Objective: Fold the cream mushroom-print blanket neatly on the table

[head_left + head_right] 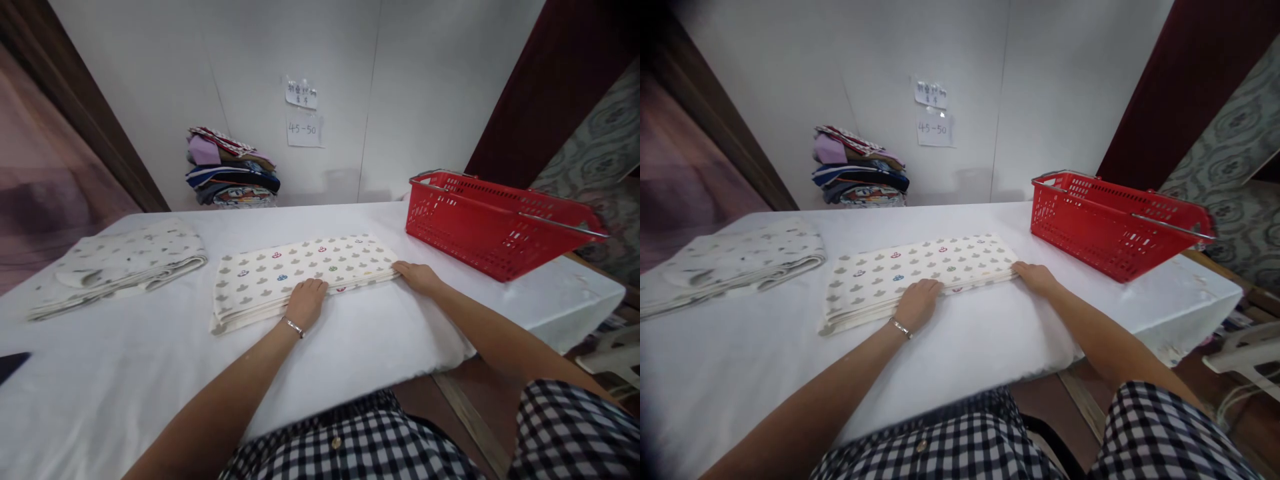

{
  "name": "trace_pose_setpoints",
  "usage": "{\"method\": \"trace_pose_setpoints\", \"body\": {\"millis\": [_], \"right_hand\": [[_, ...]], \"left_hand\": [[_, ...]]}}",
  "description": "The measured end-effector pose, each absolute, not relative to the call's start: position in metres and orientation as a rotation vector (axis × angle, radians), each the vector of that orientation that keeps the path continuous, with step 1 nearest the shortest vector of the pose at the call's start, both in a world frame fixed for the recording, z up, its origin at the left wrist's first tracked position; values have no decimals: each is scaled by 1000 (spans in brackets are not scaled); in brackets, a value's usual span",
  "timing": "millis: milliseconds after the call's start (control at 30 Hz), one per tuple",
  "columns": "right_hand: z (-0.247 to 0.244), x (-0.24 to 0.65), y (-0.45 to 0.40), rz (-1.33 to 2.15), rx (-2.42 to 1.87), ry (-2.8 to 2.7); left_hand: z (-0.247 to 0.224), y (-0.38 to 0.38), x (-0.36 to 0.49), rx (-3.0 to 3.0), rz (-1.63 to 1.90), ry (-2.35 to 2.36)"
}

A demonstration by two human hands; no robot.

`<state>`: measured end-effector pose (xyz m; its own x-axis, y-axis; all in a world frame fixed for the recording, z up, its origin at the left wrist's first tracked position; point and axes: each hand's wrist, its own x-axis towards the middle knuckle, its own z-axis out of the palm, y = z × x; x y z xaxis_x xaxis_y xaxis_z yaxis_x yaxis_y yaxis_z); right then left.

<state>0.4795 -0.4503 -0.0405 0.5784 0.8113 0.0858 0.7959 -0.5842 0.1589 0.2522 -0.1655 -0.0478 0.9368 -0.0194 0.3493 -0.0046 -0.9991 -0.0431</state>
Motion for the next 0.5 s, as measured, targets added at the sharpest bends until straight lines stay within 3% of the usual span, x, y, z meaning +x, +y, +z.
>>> {"method": "trace_pose_setpoints", "body": {"millis": [500], "right_hand": [[-66, 470, -476, 336, 2916, 1368]], "left_hand": [[-53, -169, 240, -3085, -468, 232]]}}
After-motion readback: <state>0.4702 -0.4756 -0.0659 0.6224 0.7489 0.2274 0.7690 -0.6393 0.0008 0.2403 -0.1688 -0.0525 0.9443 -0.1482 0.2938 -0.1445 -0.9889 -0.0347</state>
